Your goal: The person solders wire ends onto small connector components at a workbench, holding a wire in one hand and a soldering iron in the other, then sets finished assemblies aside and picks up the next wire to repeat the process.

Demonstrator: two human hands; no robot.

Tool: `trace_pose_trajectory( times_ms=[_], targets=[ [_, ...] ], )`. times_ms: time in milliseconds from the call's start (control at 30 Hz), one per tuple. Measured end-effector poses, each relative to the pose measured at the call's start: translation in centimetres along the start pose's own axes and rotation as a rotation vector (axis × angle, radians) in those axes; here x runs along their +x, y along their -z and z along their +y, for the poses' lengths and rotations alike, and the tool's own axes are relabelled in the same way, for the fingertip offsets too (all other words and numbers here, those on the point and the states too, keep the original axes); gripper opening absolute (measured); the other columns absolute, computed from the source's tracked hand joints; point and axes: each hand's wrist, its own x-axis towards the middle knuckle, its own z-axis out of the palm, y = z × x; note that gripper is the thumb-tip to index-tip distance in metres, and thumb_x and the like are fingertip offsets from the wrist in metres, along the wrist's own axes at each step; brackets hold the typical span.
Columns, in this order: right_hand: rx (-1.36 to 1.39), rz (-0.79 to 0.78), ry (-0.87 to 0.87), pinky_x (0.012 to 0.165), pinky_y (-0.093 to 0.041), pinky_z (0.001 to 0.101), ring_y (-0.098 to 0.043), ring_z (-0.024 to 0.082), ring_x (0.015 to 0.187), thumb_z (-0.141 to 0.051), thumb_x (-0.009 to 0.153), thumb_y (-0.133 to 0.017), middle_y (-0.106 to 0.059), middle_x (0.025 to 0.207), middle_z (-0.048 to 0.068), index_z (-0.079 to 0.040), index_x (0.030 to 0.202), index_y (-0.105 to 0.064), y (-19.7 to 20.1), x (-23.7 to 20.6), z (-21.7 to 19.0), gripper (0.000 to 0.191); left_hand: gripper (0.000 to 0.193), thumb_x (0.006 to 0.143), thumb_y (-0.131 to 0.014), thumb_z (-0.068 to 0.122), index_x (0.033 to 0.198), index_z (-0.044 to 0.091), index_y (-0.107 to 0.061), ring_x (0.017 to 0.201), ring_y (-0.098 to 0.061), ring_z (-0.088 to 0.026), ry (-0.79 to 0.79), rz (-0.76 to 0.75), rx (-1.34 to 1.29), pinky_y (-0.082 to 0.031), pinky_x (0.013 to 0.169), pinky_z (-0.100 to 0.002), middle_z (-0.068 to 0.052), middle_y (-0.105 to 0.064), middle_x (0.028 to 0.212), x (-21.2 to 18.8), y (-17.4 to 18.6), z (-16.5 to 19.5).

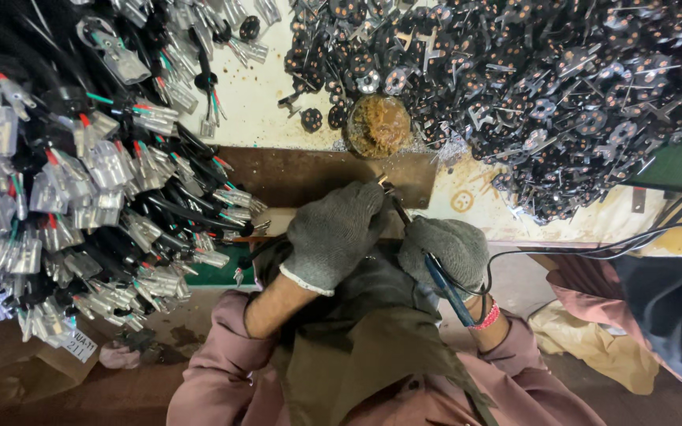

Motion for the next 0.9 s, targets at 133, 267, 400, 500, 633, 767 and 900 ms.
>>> trace_pose_trajectory(
  times_ms=[133, 267, 400, 500, 633, 767, 900],
  targets=[
    [0.036, -0.017, -0.046, 0.067, -0.054, 0.0389, -0.071, 0.032, 0.075, -0.016, 0.074, -0.081, -0.071, 0.087, 0.012, -0.002, 0.113, -0.064, 0.1, -0.3, 0.0, 0.044, 0.007, 0.094, -0.07, 0.02, 0.092, 0.016, -0.064, 0.081, -0.069, -0.03, -0.044, 0.017, 0.028, -0.054, 0.064, -0.045, -0.008, -0.065, 0.086, -0.2, -0.3, -0.3],
    [0.017, 0.019, -0.049, 0.069, -0.056, 0.0382, -0.072, 0.031, 0.077, -0.016, 0.077, -0.081, -0.072, 0.089, 0.012, -0.003, 0.112, -0.066, -0.2, -0.9, 0.3, 0.04, 0.01, 0.092, -0.07, 0.021, 0.096, 0.014, -0.065, 0.082, -0.069, -0.031, -0.058, 0.028, -0.035, -0.055, 0.066, -0.045, -0.009, -0.066, 0.09, -0.3, 0.1, -0.5],
    [-0.032, 0.038, -0.045, 0.07, -0.056, 0.0386, -0.073, 0.032, 0.078, -0.017, 0.077, -0.081, -0.072, 0.09, 0.012, -0.003, 0.111, -0.067, -0.4, -1.3, 0.6, 0.039, 0.014, 0.094, -0.071, 0.02, 0.104, 0.012, -0.066, 0.085, -0.07, -0.031, -0.078, 0.007, -0.069, -0.056, 0.07, -0.044, -0.01, -0.068, 0.095, -0.2, 0.7, -0.4],
    [-0.038, 0.041, -0.047, 0.071, -0.056, 0.039, -0.073, 0.032, 0.079, -0.018, 0.077, -0.081, -0.073, 0.091, 0.013, -0.004, 0.11, -0.068, -0.4, -1.3, 0.7, 0.038, 0.018, 0.09, -0.072, 0.021, 0.105, 0.012, -0.066, 0.086, -0.07, -0.032, -0.066, 0.001, -0.098, -0.056, 0.071, -0.044, -0.011, -0.069, 0.096, -0.1, 0.9, -0.4],
    [-0.043, 0.036, -0.059, 0.072, -0.057, 0.0394, -0.073, 0.032, 0.081, -0.02, 0.077, -0.081, -0.073, 0.093, 0.013, -0.004, 0.109, -0.069, -0.3, -1.4, 0.6, 0.038, 0.021, 0.09, -0.071, 0.02, 0.108, 0.011, -0.067, 0.085, -0.07, -0.033, -0.064, 0.036, -0.096, -0.056, 0.07, -0.044, -0.011, -0.069, 0.097, 0.0, 0.8, -0.4],
    [-0.06, 0.027, -0.083, 0.073, -0.057, 0.0399, -0.073, 0.033, 0.082, -0.021, 0.077, -0.081, -0.074, 0.094, 0.013, -0.005, 0.108, -0.07, -0.2, -1.5, 0.6, 0.037, 0.017, 0.089, -0.072, 0.022, 0.101, 0.011, -0.066, 0.082, -0.069, -0.034, -0.024, -0.047, -0.067, -0.055, 0.068, -0.047, -0.012, -0.067, 0.091, 0.2, 0.5, -0.6],
    [-0.082, 0.012, -0.118, 0.074, -0.057, 0.0404, -0.073, 0.033, 0.084, -0.022, 0.077, -0.081, -0.074, 0.095, 0.014, -0.005, 0.108, -0.072, -0.1, -1.6, 0.6, 0.036, 0.016, 0.089, -0.071, 0.022, 0.101, 0.012, -0.067, 0.081, -0.069, -0.034, -0.015, -0.058, -0.068, -0.054, 0.066, -0.047, -0.011, -0.068, 0.092, 0.4, 0.4, -0.8]
  ],
)
